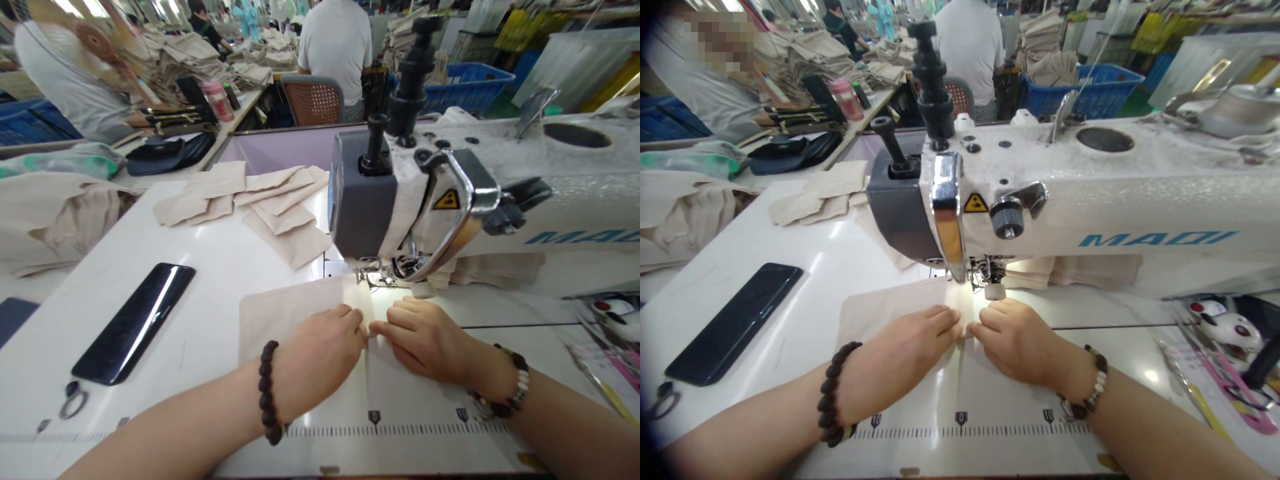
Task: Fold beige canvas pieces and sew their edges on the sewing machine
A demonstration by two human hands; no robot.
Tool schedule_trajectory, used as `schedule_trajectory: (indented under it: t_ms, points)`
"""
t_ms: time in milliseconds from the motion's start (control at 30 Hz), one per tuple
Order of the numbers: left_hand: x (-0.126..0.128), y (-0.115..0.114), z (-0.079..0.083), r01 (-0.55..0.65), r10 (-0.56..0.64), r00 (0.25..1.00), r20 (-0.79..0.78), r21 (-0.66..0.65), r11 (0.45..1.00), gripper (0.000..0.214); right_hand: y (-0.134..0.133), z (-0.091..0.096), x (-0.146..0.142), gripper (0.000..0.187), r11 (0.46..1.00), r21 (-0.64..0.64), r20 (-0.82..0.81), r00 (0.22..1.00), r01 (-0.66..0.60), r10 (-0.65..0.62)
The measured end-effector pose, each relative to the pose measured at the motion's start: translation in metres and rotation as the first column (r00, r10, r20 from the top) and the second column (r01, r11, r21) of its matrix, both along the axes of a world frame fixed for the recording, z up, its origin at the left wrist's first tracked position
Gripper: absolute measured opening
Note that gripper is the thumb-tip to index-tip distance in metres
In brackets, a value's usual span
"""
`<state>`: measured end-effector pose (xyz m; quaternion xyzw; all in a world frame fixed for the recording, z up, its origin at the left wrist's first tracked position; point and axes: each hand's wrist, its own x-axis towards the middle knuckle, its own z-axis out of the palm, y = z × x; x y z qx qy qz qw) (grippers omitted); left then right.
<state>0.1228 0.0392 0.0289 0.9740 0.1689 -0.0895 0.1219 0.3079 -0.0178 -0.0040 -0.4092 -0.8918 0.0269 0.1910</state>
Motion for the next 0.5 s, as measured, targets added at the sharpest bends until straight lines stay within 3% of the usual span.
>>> schedule_trajectory:
  t_ms: [133, 367, 500]
  points:
    - [0.002, 0.0, 0.005, 0.024, -0.023, 0.999, -0.043, 0.006, 1.0, 0.014, -0.001, 0.0, -0.002, 0.027, 1.0, 0.02, 0.004, 1.0, 0.003, -0.003]
    - [-0.001, 0.01, -0.015, 0.0, -0.005, 0.999, 0.048, 0.098, 0.995, 0.017, 0.002, -0.006, -0.005, 0.026, 0.994, 0.051, 0.028, 0.995, 0.098, -0.1]
    - [0.001, 0.021, -0.015, 0.003, -0.011, 0.998, 0.057, 0.138, 0.99, 0.019, 0.007, -0.007, -0.007, 0.028, 0.981, 0.054, 0.045, 0.981, 0.186, -0.188]
